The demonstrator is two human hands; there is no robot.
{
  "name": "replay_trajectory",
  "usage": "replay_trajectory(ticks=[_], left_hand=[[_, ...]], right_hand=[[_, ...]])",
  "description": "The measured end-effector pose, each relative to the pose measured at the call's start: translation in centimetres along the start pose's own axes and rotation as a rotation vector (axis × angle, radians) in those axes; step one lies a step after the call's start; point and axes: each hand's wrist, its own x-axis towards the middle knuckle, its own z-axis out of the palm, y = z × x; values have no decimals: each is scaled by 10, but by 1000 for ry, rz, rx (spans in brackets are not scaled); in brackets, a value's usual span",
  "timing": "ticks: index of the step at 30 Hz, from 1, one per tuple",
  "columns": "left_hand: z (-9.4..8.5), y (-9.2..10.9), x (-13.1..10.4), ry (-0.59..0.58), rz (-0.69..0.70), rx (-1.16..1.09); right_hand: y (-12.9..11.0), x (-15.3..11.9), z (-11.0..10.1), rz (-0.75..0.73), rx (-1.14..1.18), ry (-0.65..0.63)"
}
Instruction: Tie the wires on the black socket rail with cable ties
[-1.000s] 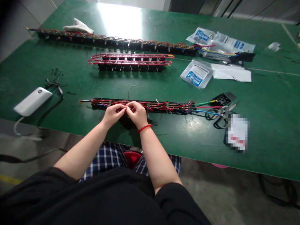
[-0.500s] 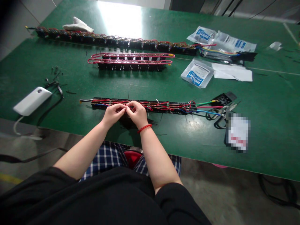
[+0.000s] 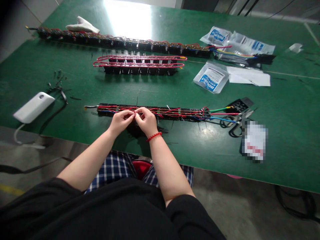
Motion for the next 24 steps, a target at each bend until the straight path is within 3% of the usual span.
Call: replay_trajectory(ticks=[24], left_hand=[[0,2,0,2,4,9]], right_hand=[[1,0,1,9,-1,-10]])
